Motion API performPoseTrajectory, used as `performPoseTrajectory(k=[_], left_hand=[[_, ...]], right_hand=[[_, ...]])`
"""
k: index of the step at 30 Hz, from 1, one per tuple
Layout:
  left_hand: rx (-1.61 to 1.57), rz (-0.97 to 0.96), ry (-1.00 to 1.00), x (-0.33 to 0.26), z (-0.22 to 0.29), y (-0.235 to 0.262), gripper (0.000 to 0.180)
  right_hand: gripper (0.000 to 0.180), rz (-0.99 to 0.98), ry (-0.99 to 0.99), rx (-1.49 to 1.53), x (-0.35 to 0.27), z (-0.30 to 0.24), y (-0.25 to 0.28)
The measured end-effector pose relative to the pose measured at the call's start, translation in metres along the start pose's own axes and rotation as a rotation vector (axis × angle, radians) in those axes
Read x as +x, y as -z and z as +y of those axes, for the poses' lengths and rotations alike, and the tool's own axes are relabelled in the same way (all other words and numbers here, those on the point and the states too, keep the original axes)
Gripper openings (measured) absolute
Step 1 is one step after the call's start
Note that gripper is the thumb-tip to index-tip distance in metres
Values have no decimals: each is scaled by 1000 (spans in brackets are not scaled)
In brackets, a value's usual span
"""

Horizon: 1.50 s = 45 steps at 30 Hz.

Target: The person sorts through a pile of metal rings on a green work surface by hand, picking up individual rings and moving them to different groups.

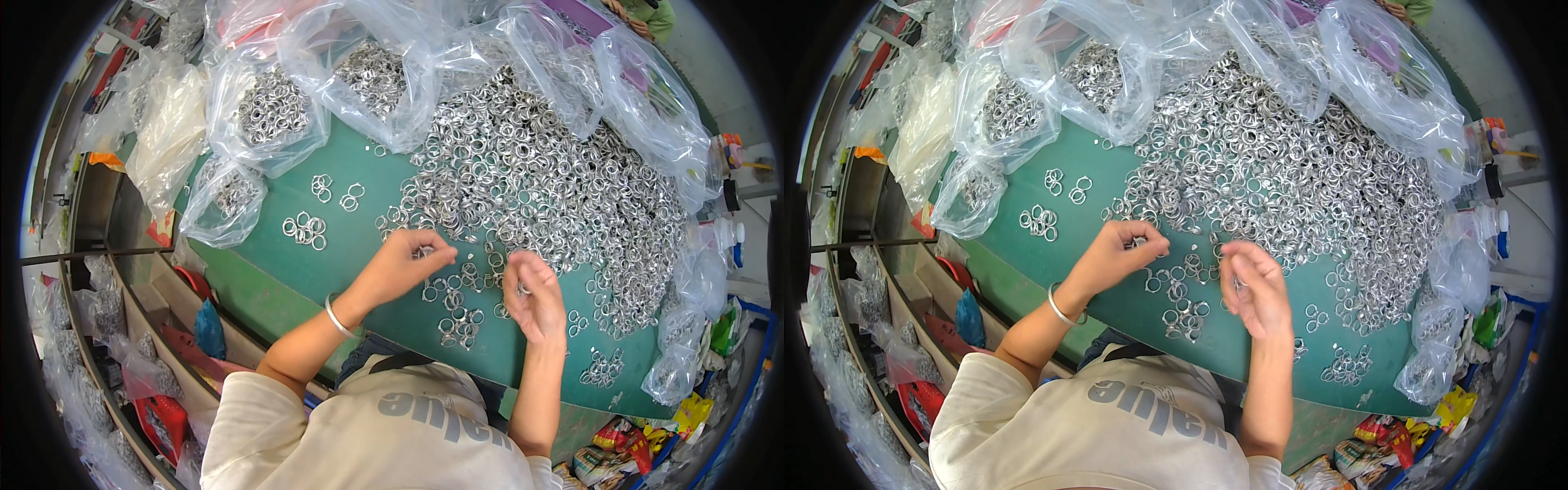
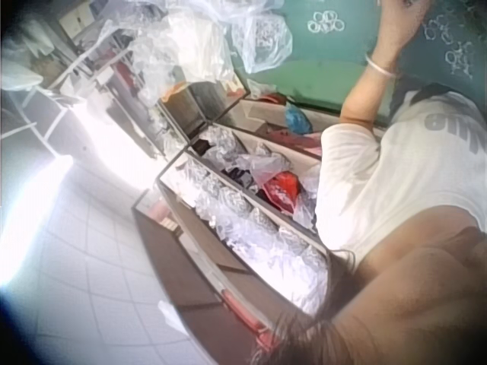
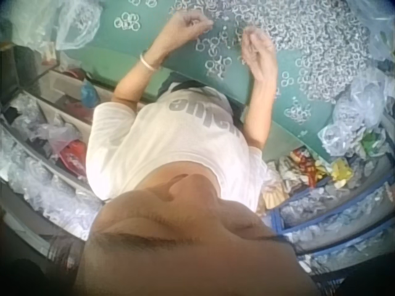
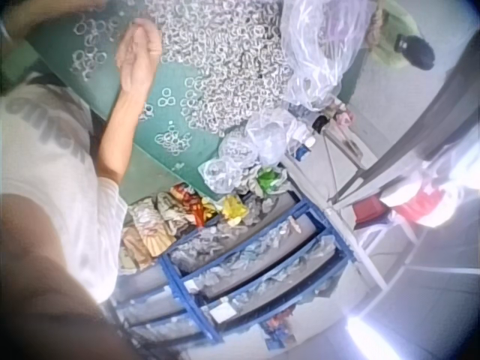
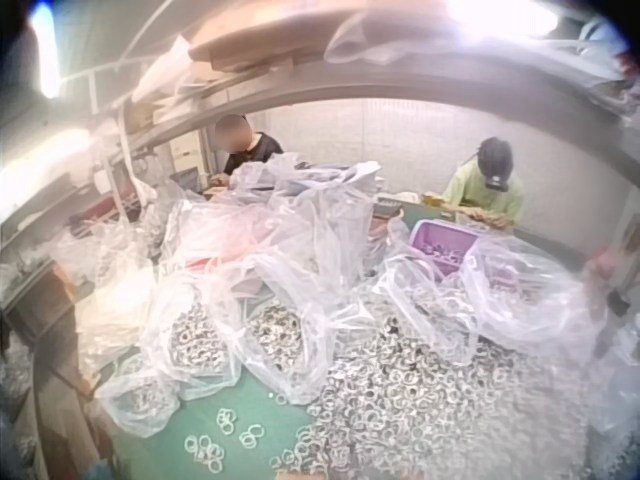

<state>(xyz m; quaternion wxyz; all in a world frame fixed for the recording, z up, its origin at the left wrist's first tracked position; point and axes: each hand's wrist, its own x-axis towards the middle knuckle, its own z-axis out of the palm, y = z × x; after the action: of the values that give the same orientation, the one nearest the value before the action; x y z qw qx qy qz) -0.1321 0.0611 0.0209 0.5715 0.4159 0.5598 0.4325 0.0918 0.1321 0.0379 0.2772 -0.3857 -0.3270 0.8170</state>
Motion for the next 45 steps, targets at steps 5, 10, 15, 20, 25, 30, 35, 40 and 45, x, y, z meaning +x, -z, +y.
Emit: performPoseTrajectory(k=[5, 10, 15, 20, 25, 30, 35, 40, 45], left_hand=[[795, 159, -311, -3, -1, -29, 16], [894, 37, -278, 1, -2, -37, 23], [931, -3, -279, 3, -1, -38, 25], [814, -12, -292, 4, -2, -35, 29], [560, 41, -171, 5, 7, -20, 34], [788, 199, -261, -1, 10, -14, 30], [966, 5, -341, 0, 9, -31, 23], [965, -58, -348, 9, 4, -37, 11], [394, 26, -401, 15, 4, -36, 10]], right_hand=[[13, 181, 283, -922, -13, 23, 12], [17, 310, 335, -1406, -16, 26, -14], [14, 359, 427, -1489, -12, 30, -19], [14, 335, 471, -1321, -10, 33, -5], [11, 214, 167, -170, -15, 19, -2], [25, 80, 208, 351, -7, 20, -1], [15, 86, 50, 378, -5, 18, 3], [18, 153, 25, 409, -13, 7, 8], [16, 92, 63, -57, -30, 2, 30]])
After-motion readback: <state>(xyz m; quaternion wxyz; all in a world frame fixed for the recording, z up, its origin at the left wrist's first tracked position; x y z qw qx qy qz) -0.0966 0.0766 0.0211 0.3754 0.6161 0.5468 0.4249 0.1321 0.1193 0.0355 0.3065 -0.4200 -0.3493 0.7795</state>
